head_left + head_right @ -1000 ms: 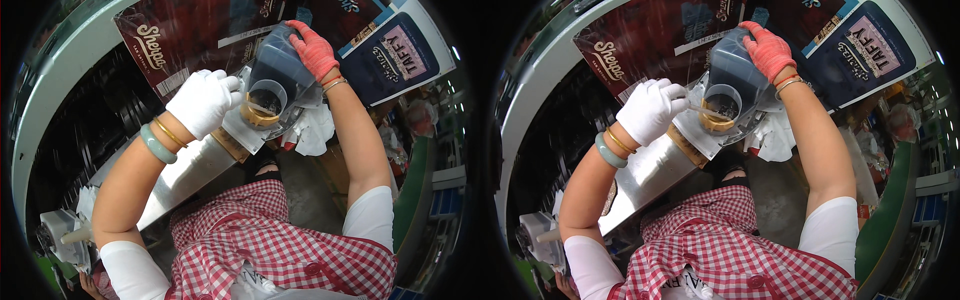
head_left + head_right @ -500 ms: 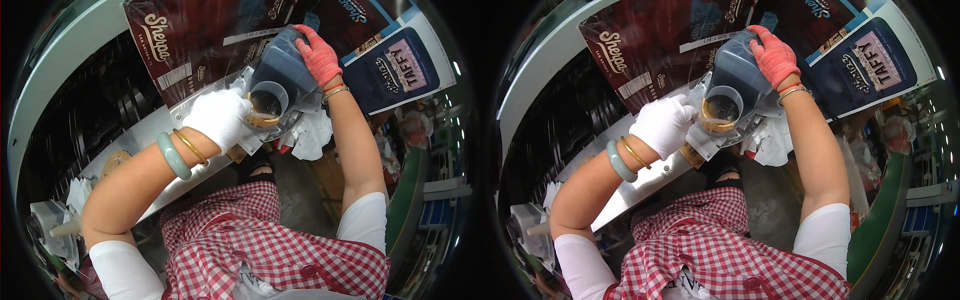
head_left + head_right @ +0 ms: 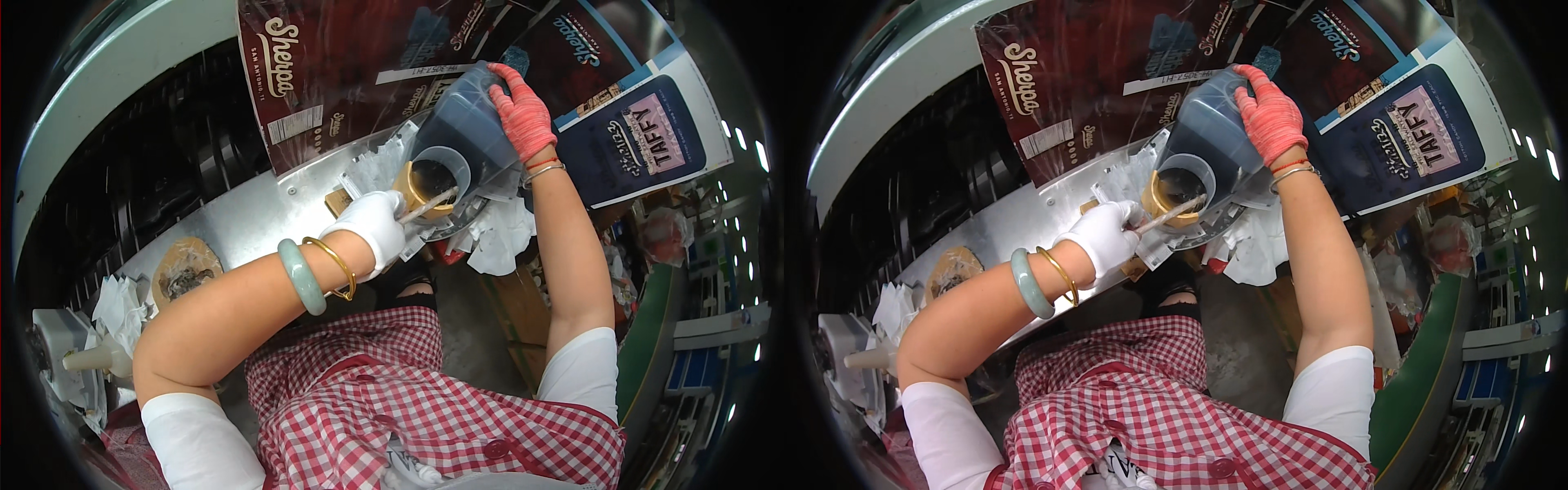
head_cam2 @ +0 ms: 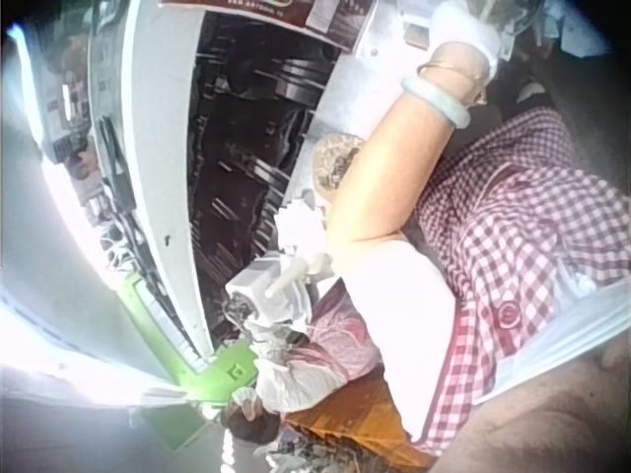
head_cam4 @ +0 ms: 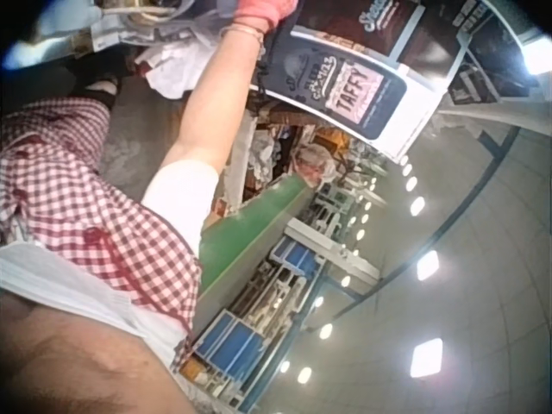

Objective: The person prepares a cleaning solution by mixing a dark liquid with a white substance in a small container. They then use a blue brush to scrub the soles of black slip-on shoes, working on one shoe at a time. The person repeatedly dips the brush into the solution and scrubs the textured bottom of the footwear.

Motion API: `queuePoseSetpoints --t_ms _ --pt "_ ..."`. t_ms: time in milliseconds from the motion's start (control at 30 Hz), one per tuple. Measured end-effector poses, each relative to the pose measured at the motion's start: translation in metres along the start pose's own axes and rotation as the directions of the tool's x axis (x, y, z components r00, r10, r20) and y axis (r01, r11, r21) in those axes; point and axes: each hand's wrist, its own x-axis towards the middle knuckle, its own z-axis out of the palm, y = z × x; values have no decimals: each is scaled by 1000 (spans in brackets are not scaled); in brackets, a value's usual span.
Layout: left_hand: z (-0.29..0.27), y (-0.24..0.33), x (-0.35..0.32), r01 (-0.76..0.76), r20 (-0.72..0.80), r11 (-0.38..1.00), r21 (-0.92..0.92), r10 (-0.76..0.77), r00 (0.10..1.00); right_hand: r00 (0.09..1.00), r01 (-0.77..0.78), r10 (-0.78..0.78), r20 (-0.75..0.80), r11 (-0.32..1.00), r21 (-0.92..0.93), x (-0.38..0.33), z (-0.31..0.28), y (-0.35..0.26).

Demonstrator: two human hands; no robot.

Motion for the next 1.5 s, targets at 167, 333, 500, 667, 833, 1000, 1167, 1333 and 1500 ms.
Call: queuePoseSetpoints --t_ms 167,333,500,667,833,1000,1167,1333,1500 --pt "7 -19 7 26 -69 964 -264 -45 997 1000 -11 11 8 1000 -14 0 -2 -4" --pt "-11 -15 5 -25 -61 959 -282 8 998 1000 -7 7 -1 1000 6 -1 -2 -3" --pt "-21 -13 4 -71 -110 982 -175 53 993 1000 7 -6 -5 1000 20 -2 -2 -1" --pt "-22 -29 5 -322 -227 899 299 394 891 1000 -2 2 5 1000 15 0 -2 -5" --pt "-52 2 0 -305 -13 746 592 388 922 1000 -5 5 3 1000 14 -1 -2 -2" --pt "-67 9 20 -427 117 585 689 491 863 1000 -5 5 -1 999 35 0 -3 -5" --pt "-66 29 23 -488 296 534 690 407 864 1000 -19 18 0 1000 22 0 -2 -4" --pt "-50 19 24 -429 235 686 588 362 902 1000 13 -12 -20 999 43 0 0 -2" --pt "-20 7 21 -208 134 941 269 177 975 1000 -13 13 0 998 58 0 -2 -4"
